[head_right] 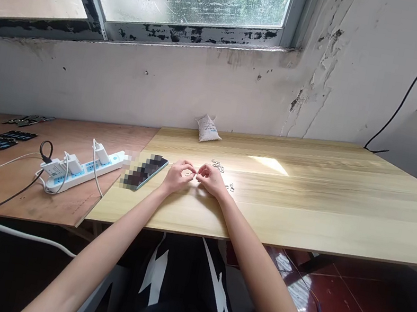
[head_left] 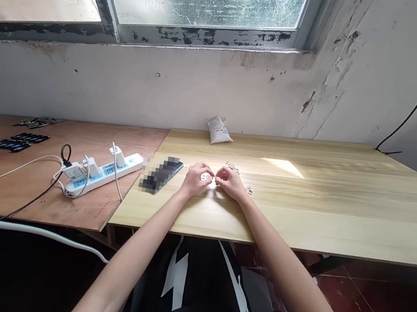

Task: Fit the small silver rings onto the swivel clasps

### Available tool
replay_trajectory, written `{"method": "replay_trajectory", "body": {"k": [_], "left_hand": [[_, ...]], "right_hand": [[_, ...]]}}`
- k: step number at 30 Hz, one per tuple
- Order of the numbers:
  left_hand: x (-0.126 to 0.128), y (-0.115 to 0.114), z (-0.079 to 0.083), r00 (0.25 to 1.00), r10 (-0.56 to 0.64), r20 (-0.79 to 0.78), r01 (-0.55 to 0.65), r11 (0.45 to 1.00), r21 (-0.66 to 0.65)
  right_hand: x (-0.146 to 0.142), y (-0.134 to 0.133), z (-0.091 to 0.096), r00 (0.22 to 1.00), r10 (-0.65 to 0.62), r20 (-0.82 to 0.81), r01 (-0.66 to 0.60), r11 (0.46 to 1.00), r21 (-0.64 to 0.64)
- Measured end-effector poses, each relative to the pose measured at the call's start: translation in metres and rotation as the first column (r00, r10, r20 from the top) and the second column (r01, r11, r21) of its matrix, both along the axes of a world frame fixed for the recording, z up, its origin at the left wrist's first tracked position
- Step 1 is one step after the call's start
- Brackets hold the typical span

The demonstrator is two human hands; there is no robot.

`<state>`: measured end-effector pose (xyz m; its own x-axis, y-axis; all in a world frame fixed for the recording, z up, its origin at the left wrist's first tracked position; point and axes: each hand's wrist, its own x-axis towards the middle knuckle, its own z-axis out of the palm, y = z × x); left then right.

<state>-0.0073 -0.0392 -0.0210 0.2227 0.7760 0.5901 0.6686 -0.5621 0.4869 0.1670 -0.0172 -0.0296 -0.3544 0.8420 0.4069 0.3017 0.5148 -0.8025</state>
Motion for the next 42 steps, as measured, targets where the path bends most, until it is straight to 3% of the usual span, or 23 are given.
{"method": "replay_trajectory", "body": {"k": [10,13,16,21,29,35,42], "left_hand": [[-0.002,-0.001,-0.001,0.997,0.045,-0.069,-0.045,0.999,0.007],[-0.001,0.000,-0.001,0.990,0.079,0.113,-0.072,0.996,-0.061],[0.001,0.003,-0.001,0.920,0.079,0.384,0.006,0.977,-0.215],[0.002,0.006,0.002,0.844,0.041,0.535,0.169,0.926,-0.337],[-0.001,0.008,0.001,0.729,0.058,0.682,0.332,0.841,-0.427],[-0.001,0.008,0.000,0.677,0.089,0.730,0.361,0.825,-0.435],[-0.001,0.010,0.000,0.668,0.101,0.737,0.359,0.823,-0.439]], "right_hand": [[0.003,0.000,0.002,0.989,-0.088,0.123,0.068,0.985,0.158],[0.001,-0.001,0.004,0.981,-0.146,0.124,0.117,0.970,0.215],[-0.001,-0.006,0.007,0.966,-0.235,0.106,0.199,0.942,0.272],[-0.008,-0.015,0.010,0.939,-0.325,0.110,0.273,0.901,0.337],[-0.011,-0.016,0.009,0.894,-0.380,0.238,0.242,0.855,0.458],[-0.010,-0.017,0.011,0.887,-0.357,0.293,0.179,0.850,0.496],[-0.011,-0.020,0.012,0.881,-0.352,0.317,0.148,0.840,0.522]]}}
